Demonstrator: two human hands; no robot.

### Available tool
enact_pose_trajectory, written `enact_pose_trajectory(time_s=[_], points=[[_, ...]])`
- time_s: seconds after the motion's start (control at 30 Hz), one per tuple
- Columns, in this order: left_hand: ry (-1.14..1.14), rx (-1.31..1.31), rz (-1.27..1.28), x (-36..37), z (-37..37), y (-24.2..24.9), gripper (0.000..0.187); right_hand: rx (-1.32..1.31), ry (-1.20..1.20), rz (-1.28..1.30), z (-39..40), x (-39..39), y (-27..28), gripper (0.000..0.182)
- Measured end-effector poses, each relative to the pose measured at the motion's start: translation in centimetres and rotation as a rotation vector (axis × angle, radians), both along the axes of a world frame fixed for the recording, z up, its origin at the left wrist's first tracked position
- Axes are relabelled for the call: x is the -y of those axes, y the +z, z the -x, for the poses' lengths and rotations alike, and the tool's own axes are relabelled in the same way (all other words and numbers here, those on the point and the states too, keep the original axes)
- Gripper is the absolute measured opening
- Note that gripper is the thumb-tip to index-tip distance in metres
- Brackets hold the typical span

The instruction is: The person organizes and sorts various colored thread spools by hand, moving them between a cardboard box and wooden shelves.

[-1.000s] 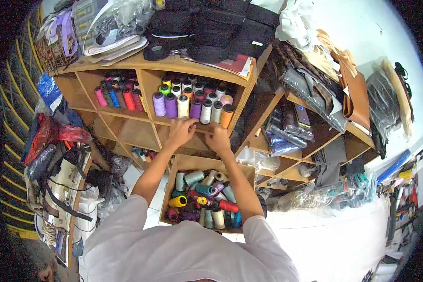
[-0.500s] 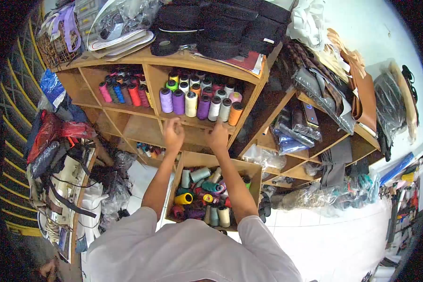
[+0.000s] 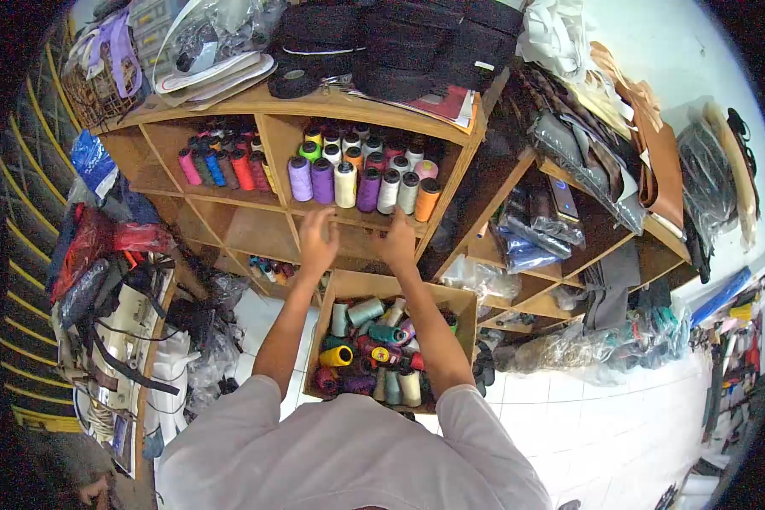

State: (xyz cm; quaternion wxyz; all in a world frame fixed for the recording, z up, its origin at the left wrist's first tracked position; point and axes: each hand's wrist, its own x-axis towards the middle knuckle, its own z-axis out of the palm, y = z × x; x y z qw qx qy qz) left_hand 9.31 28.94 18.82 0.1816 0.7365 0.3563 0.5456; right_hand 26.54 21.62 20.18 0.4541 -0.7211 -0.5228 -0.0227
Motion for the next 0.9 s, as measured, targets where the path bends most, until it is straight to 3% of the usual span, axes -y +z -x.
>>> enact_pose_trajectory(time_s=[0.03,0.17,0.23,0.4,0.47,0.53,0.6,0.7,0.9], points=[[-0.120,-0.092,-0.074,0.4,-0.5,0.5,0.039,0.000,0.004,-0.040,0.2,0.1,0.1,0.052],[-0.222,-0.214,-0.102,1.8,-2.0,2.3,0.041,-0.003,0.017,0.001,-0.2,1.0,0.5,0.049],[-0.224,-0.339,-0.046,1.3,-2.4,2.3,0.051,0.011,-0.034,-0.152,-1.1,1.3,0.3,0.042],[-0.245,-0.361,0.069,1.8,-2.1,2.5,0.053,-0.254,-0.026,-0.187,-2.8,1.1,0.5,0.043],[-0.241,-0.316,0.026,3.2,-1.0,1.5,0.052,-0.092,-0.050,-0.302,-2.7,0.8,0.1,0.043],[-0.275,-0.238,0.018,6.1,0.9,0.5,0.049,-0.133,-0.061,-0.260,-3.0,0.7,-0.2,0.043],[-0.373,-0.297,0.203,9.8,3.9,-2.6,0.048,-0.110,-0.065,-0.261,-2.9,0.7,0.4,0.042],[-0.339,-0.425,0.215,15.4,8.5,-8.3,0.044,-0.293,-0.024,-0.275,-2.9,0.3,0.5,0.041],[-0.269,-0.585,0.389,23.7,15.4,-10.9,0.046,-0.247,-0.084,-0.285,-2.7,1.1,-1.5,0.027]])
